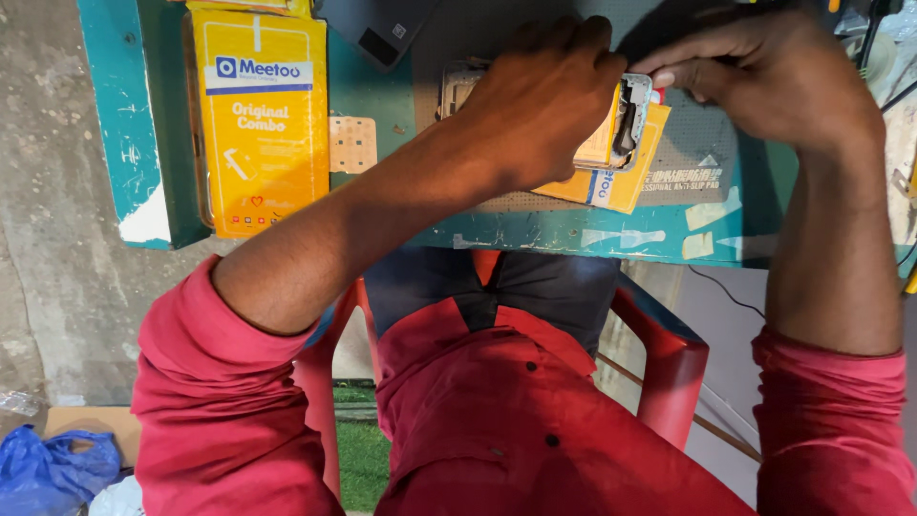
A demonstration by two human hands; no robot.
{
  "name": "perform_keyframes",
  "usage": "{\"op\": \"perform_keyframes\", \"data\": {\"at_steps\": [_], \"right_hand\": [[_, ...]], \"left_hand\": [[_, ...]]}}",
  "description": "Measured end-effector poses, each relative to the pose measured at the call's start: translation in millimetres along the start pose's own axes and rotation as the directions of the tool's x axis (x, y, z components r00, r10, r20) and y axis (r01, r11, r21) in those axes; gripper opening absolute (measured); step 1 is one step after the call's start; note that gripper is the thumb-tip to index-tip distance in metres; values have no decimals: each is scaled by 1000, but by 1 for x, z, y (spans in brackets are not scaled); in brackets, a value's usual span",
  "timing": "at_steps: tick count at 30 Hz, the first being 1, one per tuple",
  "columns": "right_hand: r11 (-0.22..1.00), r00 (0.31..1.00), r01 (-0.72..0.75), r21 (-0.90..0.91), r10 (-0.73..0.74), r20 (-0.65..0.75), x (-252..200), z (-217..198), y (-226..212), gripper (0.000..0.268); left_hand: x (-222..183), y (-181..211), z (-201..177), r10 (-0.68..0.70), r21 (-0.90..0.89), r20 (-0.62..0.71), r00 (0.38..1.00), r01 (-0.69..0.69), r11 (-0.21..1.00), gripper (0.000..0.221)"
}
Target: The person works on a disassembled smartphone, repeatedly applying and removing a protective film on the screen. They also handle the phone's internal components and apply adhesive from a tube to the device's frame.
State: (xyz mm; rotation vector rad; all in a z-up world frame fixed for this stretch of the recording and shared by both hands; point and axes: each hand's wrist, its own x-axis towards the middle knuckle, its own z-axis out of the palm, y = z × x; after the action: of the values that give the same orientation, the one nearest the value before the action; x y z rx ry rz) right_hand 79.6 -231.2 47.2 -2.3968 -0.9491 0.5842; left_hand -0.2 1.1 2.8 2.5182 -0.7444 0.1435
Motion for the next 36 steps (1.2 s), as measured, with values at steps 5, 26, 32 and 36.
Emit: {"op": "perform_keyframes", "data": {"at_steps": [5,26,32,36], "right_hand": [[997,999,36,74,-36,6,4,-2,6,23],[974,976,-168,151,143,162,21,4,27,16],[967,986,169,191,-166,-33,-2,6,12,26],[947,994,13,320,22,-107,-21,18,-3,32]], "left_hand": [[0,1,1,-4,19,-4,1000,4,1000,67],[1,1,-1,1,36,23,1000,-2,999,63],[0,2,-3,2,49,14,1000,-3,999,72],[1,2,-3,-8,54,24,1000,7,999,71]]}}
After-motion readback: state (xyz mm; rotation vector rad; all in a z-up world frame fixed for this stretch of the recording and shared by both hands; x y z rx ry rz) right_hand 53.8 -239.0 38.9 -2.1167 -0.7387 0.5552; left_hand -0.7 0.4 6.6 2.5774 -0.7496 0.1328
